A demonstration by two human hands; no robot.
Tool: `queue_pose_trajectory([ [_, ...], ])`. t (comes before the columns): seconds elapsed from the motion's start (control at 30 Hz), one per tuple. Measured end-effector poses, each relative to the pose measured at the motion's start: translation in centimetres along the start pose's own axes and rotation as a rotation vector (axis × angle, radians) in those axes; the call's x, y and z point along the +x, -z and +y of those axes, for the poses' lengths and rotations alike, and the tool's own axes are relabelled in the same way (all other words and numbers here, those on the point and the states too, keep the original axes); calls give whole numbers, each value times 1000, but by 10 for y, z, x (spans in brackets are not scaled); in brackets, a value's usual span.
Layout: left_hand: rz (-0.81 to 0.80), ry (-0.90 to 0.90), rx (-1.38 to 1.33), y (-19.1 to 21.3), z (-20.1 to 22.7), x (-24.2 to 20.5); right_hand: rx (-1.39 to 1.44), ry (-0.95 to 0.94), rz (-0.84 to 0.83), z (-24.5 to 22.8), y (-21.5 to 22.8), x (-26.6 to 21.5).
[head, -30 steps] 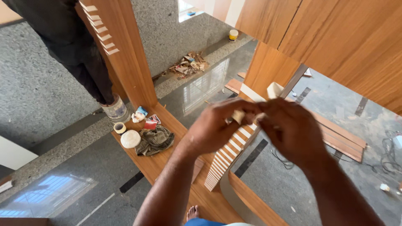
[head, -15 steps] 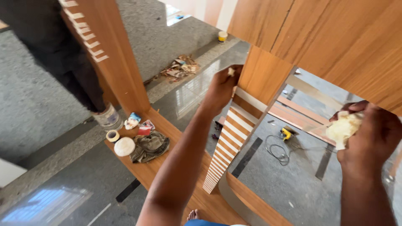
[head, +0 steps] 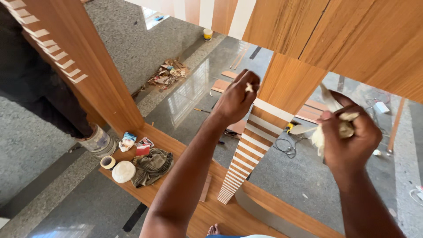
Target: The person removes strips of white masking tape from the underside of a wooden structure. They peel the tape off by hand, gathering the removed pieces into a ball in their hand while working on the wooden surface.
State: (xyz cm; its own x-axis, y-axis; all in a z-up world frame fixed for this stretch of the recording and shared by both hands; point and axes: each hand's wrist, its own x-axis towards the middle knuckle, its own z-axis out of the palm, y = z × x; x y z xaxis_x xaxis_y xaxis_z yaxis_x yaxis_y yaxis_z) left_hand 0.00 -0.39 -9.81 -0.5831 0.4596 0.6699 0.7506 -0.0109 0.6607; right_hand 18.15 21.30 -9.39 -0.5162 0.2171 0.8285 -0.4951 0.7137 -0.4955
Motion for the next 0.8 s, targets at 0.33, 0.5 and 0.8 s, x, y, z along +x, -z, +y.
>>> queue_pose_trajectory([
  [0.33,-164,-83,43,27,58,-70,-493,297,-490,-64,-32,4],
  [0.5,-5,-175,249,29,109,-71,-528,248,-487,-67,-39,12],
  [0.8,249,25,462,-15,52,-57,-276,436,-261,-58,-34,8],
])
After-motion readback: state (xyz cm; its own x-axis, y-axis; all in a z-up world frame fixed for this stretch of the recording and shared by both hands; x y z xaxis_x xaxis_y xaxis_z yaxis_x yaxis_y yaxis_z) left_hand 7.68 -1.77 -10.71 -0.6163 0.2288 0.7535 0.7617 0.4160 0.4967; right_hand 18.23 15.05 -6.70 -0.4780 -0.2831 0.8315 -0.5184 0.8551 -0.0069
